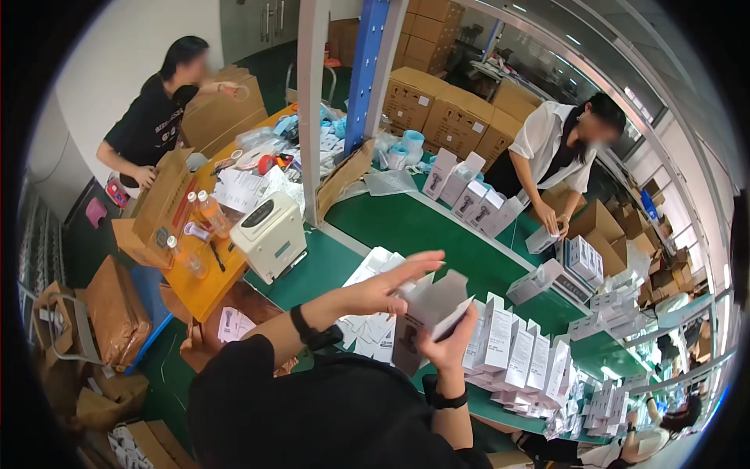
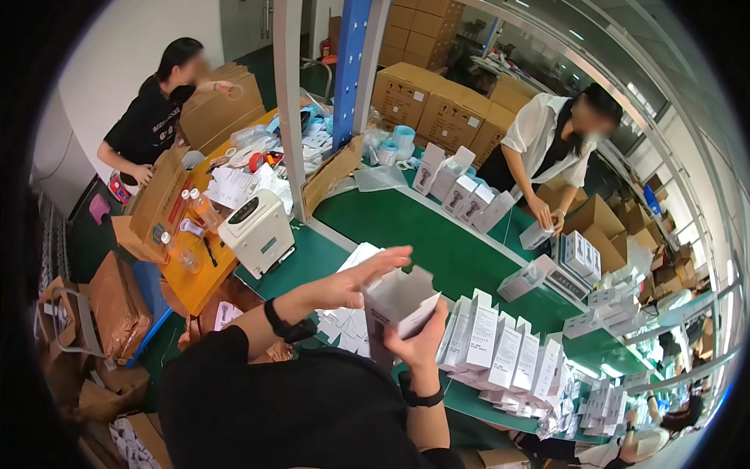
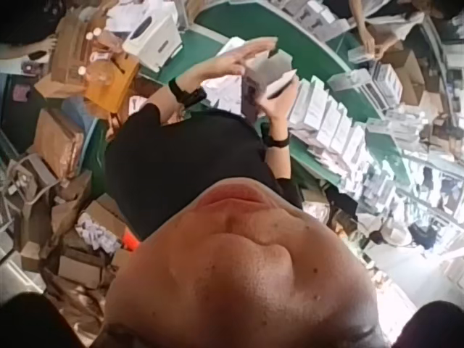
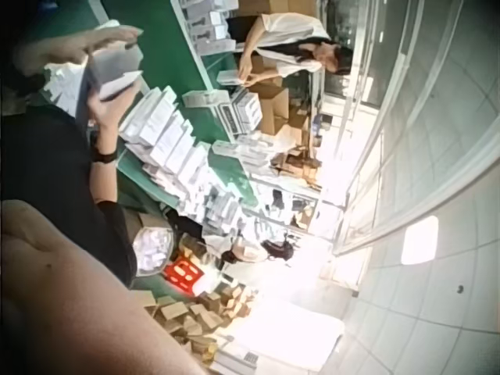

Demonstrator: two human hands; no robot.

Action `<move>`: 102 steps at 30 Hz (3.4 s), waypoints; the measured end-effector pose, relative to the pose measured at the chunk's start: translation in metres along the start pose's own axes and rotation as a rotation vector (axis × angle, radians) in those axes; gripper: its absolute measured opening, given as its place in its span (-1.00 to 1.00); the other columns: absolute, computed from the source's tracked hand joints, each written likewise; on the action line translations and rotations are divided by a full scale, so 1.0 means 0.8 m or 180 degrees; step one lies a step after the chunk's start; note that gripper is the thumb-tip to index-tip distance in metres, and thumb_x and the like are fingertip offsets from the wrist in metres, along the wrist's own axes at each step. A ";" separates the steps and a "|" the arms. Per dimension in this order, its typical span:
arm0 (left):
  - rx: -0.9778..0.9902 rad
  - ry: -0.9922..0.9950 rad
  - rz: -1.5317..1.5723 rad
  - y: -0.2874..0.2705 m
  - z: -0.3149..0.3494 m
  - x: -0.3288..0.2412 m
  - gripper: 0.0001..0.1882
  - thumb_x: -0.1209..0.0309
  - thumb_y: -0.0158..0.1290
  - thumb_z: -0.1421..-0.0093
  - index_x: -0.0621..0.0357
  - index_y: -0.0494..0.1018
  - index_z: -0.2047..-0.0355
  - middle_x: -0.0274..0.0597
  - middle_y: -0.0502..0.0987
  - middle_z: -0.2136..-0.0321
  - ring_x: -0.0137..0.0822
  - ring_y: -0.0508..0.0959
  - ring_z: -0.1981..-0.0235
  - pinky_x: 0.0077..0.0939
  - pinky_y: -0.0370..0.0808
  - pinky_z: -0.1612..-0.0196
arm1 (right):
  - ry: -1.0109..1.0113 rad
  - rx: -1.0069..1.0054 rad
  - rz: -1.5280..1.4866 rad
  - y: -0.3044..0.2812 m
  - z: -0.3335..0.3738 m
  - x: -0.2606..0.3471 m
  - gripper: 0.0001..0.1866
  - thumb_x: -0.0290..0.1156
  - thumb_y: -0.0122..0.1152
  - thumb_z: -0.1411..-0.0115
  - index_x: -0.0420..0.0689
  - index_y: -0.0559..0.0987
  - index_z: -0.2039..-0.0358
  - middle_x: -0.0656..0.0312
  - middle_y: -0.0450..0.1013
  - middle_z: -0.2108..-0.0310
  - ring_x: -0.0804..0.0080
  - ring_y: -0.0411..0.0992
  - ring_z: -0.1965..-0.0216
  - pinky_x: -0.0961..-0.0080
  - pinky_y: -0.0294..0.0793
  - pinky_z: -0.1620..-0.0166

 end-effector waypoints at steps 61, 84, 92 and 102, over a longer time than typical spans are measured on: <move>0.1682 -0.1481 -0.4675 -0.082 0.294 0.252 0.07 0.19 0.46 0.03 0.11 0.17 -0.44 0.20 0.03 -0.49 0.21 0.02 -0.51 0.22 -0.02 -0.48 | 0.1127 0.0477 0.0113 -0.077 0.110 -0.076 -0.63 -0.34 0.31 -0.25 -0.24 0.59 -0.02 -0.04 0.57 0.05 0.01 0.55 -0.03 0.21 0.52 -0.12; -0.0400 -0.1708 -0.1679 -0.023 0.091 0.061 -0.57 0.55 0.09 -0.31 0.41 0.43 -0.18 0.07 0.66 0.04 -0.21 0.69 0.11 -0.34 0.60 0.04 | 0.0067 0.0337 0.0873 0.013 0.016 -0.024 0.31 0.05 0.65 0.19 -0.05 0.12 -0.51 -0.16 -0.17 -0.56 -0.24 -0.12 -0.54 -0.37 -0.07 -0.45; 0.0750 -0.3378 -0.3233 -0.051 0.012 0.093 -0.30 0.37 0.30 -0.20 0.27 0.34 -0.32 0.00 0.61 -0.07 -0.25 0.63 -0.01 -0.35 0.56 -0.04 | 0.0462 0.0613 0.0246 0.001 -0.012 -0.014 0.21 -0.06 0.66 0.25 -0.08 0.23 -0.42 -0.17 0.33 -0.28 -0.13 0.37 -0.28 -0.08 0.39 -0.28; 0.0815 0.0843 -0.1886 0.059 -0.031 0.060 -0.15 0.24 0.48 -0.02 0.10 0.34 -0.28 0.05 0.43 -0.26 -0.08 0.41 -0.31 -0.18 0.36 -0.33 | 0.0779 -0.0869 -0.1317 -0.046 -0.016 0.018 -0.25 -0.13 0.28 -0.30 -0.26 0.27 -0.36 0.03 0.40 -0.24 0.25 0.26 -0.35 0.33 0.20 -0.38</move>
Point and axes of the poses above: each hand's wrist, its own z-axis away from the middle knuckle, its own y-axis out of the palm, x = y × z, the point moved 7 cm from there along -z, towards the middle knuckle
